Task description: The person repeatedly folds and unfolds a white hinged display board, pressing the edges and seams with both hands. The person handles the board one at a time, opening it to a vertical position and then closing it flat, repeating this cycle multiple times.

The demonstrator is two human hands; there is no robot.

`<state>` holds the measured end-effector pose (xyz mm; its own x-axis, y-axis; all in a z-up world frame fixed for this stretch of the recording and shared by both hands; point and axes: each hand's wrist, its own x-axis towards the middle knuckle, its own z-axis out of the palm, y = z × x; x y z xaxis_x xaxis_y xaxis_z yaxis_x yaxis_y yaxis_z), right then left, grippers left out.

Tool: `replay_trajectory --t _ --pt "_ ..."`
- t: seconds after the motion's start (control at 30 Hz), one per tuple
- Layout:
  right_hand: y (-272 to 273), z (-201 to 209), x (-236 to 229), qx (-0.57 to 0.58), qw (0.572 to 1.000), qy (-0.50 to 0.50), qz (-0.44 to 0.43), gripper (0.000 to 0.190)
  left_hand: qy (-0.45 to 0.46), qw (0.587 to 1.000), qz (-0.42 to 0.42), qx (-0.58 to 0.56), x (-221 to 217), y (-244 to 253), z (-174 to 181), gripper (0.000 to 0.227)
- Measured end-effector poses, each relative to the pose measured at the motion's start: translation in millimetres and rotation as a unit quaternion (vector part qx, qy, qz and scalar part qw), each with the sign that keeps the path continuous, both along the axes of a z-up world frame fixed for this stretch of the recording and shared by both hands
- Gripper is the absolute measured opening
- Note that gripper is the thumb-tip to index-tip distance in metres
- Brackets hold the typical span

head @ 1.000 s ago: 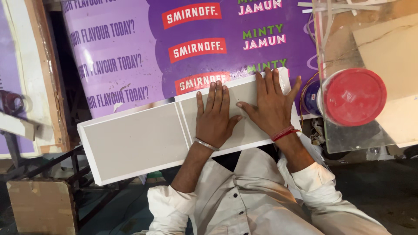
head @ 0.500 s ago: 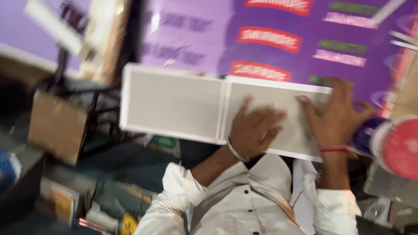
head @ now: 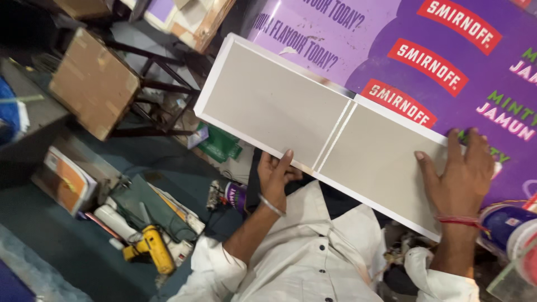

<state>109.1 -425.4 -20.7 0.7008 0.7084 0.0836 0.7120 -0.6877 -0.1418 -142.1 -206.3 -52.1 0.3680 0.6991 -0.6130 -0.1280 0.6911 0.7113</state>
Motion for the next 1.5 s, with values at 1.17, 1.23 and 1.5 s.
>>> replay_trajectory --t 1.17,1.23,1.5 --pt "-17 -2 -37 0.483 0.655 0.575 -0.086 0.030 0.013 0.705 -0.273 0.655 48 40 44 0.025" --pt "-12 3 -43 0.462 0.693 0.552 -0.034 0.037 0.004 0.691 -0.256 0.676 52 47 50 0.025" --pt "-5 50 -41 0.419 0.829 0.350 -0.122 0.024 -0.153 0.765 -0.370 0.505 29 62 67 0.024"
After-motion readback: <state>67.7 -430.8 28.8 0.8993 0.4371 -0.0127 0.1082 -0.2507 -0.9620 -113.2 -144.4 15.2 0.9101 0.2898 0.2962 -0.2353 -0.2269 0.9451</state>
